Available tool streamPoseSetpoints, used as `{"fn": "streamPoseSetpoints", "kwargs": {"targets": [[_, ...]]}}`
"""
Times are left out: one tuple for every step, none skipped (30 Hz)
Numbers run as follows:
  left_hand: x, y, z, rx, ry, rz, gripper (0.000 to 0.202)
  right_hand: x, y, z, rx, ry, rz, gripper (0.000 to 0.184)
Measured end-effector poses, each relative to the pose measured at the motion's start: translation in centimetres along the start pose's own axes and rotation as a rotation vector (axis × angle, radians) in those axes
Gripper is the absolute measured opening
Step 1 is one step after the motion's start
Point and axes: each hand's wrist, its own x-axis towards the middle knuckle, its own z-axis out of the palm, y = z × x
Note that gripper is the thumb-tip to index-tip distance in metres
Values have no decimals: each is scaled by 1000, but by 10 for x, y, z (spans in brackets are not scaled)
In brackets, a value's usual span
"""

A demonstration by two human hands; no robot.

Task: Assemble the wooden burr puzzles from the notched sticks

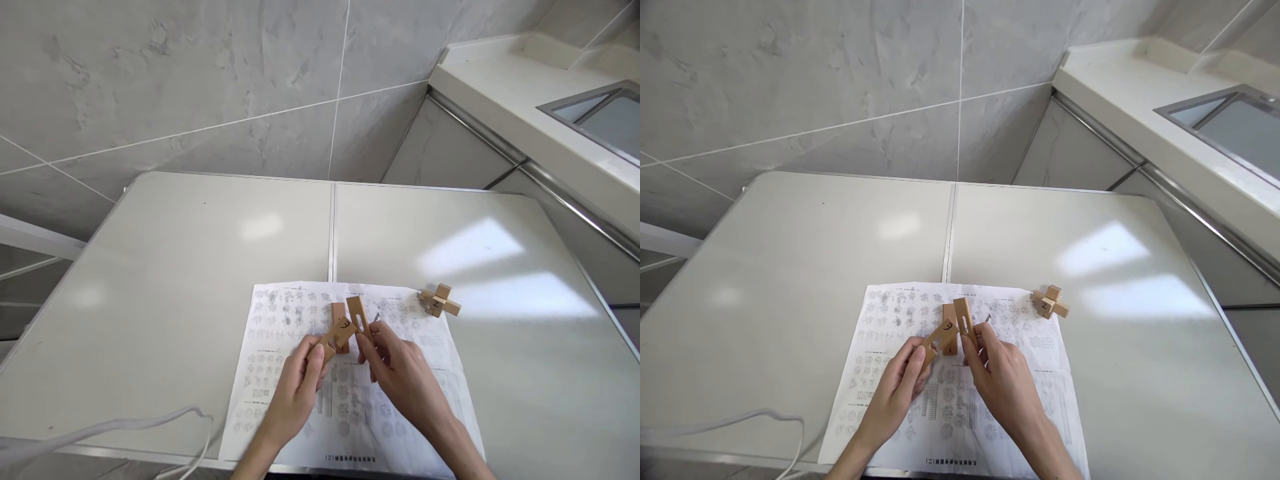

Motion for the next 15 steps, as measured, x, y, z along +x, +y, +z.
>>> {"fn": "streamPoseSetpoints", "kwargs": {"targets": [[0,-1,0,8,-6,0,43,-1,-1,0,26,-17,-2,36],[0,-1,-1,18,-8,-2,43,-2,-2,0,43,-31,-8,35],[0,-1,-1,30,-8,-2,43,-3,-3,1,52,-41,-16,34],[-1,0,-1,46,-6,-2,43,-4,-3,1,56,-49,-25,33],[-1,1,-1,64,-3,-1,43,-5,-3,2,54,-53,-35,32],[-2,2,-1,82,3,1,43,-5,-3,2,48,-51,-46,31],[-3,4,-1,99,9,4,42,-6,-3,3,41,-45,-57,30],[-4,7,0,113,14,6,42,-6,-3,3,32,-34,-65,29],[-6,9,0,125,19,8,42,-7,-4,3,22,-20,-68,28],[-7,11,1,137,25,8,42,-7,-5,3,13,-6,-69,27],[-7,13,1,149,32,8,42,-8,-5,3,8,8,-71,27],[-8,14,2,162,40,8,41,-8,-6,3,5,19,-74,27],[-8,15,2,174,49,7,41,-8,-6,3,1,28,-82,26],[-8,16,3,184,58,6,41,-8,-6,3,-5,34,-93,25],[-8,16,3,189,66,4,41,-8,-6,3,-14,39,-104,24]]}}
